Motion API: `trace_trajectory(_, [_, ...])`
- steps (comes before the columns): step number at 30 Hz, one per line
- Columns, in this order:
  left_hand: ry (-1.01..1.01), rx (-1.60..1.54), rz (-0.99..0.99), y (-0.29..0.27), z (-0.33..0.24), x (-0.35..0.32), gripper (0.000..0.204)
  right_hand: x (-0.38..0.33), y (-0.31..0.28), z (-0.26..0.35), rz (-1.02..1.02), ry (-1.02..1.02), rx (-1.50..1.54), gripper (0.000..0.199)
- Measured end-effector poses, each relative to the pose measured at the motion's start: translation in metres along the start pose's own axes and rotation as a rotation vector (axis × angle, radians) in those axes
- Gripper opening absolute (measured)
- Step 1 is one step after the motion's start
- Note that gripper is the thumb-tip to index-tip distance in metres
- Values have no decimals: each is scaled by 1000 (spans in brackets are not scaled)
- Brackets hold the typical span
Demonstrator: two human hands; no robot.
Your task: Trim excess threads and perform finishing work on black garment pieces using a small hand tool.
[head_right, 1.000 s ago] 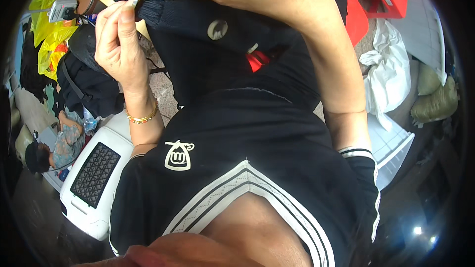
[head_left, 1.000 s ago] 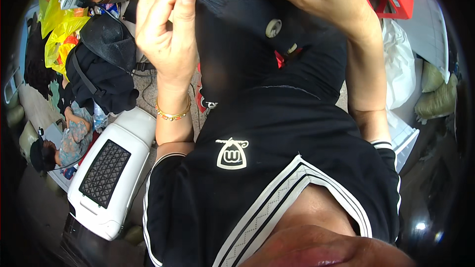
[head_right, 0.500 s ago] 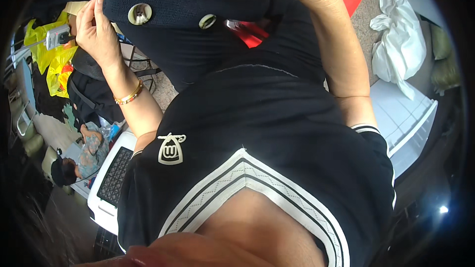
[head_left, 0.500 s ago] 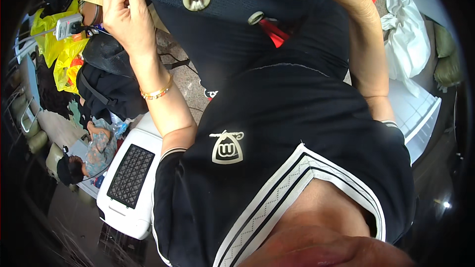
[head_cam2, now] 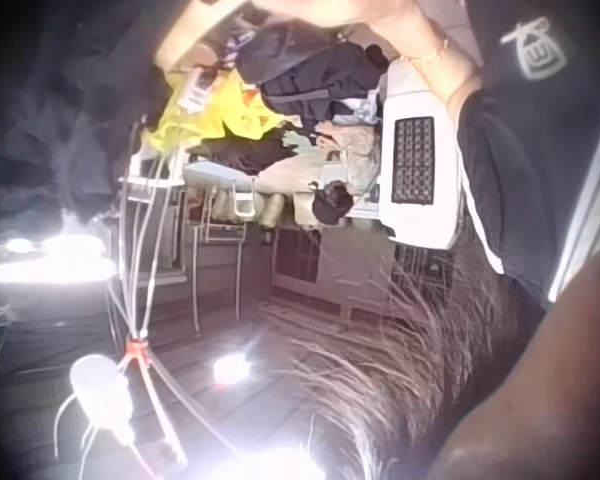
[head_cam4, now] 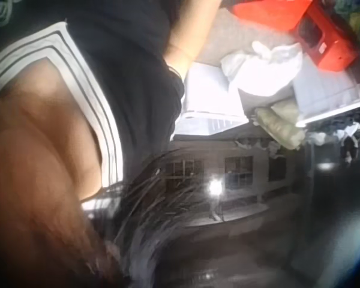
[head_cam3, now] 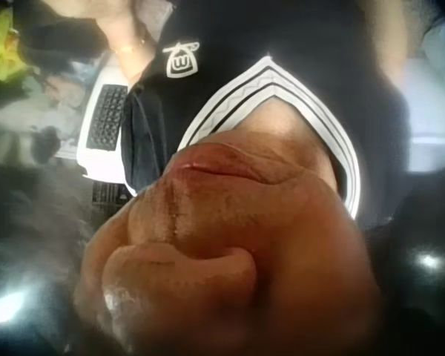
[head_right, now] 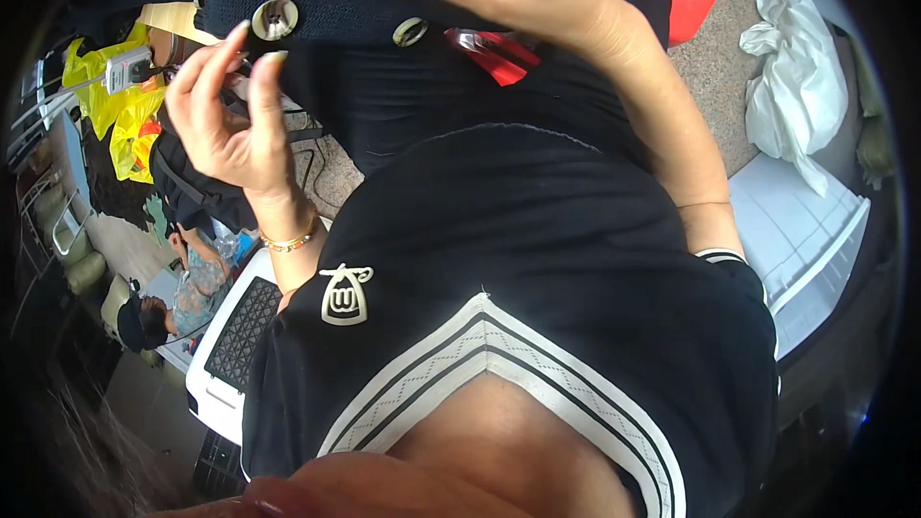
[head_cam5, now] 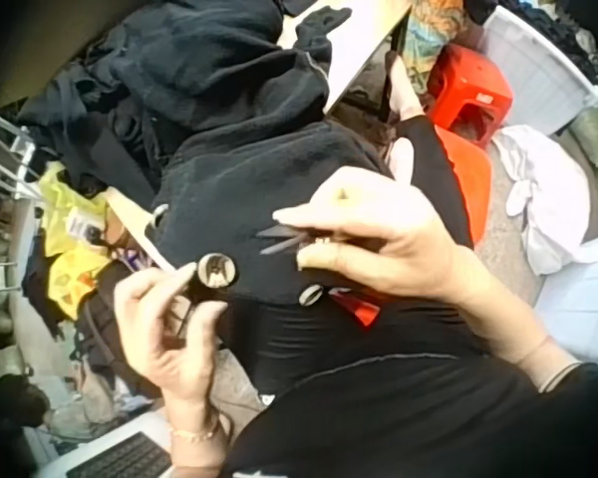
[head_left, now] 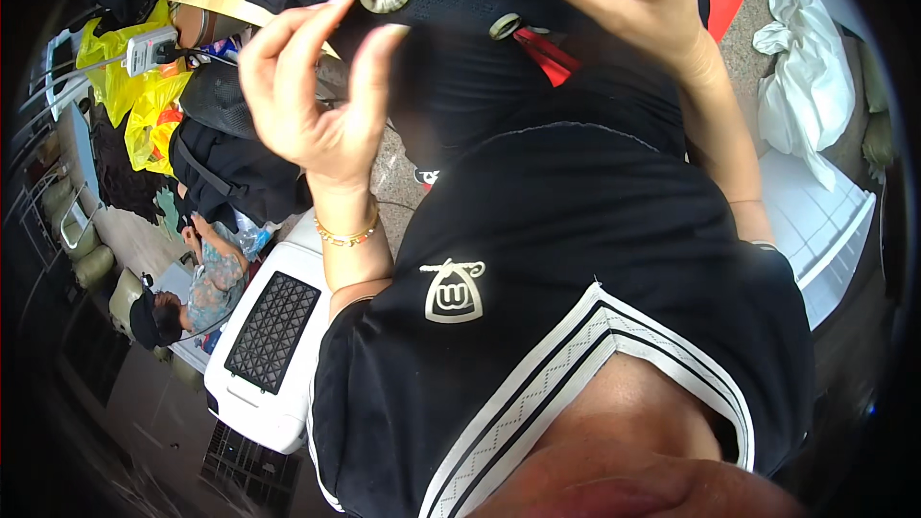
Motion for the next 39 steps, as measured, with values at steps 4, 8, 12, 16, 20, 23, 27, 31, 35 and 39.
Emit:
trace_trajectory(4, [-186, -42, -83, 4, 6, -11, 41, 6, 19, 16, 2, -74, -101, 37])
trace_trajectory(8, [-201, 71, -12, 15, 2, -7, 39, 5, 33, 16, -30, -67, -164, 40])
trace_trajectory(12, [-169, 20, -34, 19, -4, -5, 27, 4, 36, 17, -64, -36, -197, 41])
trace_trajectory(16, [-165, 3, -47, 19, -4, -5, 24, 6, 40, 18, -82, -6, -166, 40])
trace_trajectory(20, [-157, -12, -45, 19, -2, -7, 23, 7, 42, 18, -100, -2, -129, 40])
trace_trajectory(23, [-148, -14, -12, 17, -1, -9, 24, 8, 41, 19, -102, -3, -146, 40])
trace_trajectory(27, [-150, -72, -38, 14, 1, -13, 23, 9, 42, 20, -96, -5, -178, 41])
trace_trajectory(31, [-157, -83, -70, 11, 3, -18, 23, 9, 44, 20, -102, -15, -177, 41])
trace_trajectory(35, [-165, -107, -76, 13, 2, -17, 23, 9, 43, 21, -131, -37, -198, 40])
trace_trajectory(39, [-172, -109, -115, 13, 1, -18, 25, 6, 41, 22, -193, -97, -238, 35])
Point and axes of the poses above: each hand's wrist, its own x-axis towards the middle knuckle, its own y-axis out of the palm, z = x × y, the point moved 7 cm from there along x, towards the middle knuckle, and after that the axes turned 12 degrees about z, right-handed, at the moved point
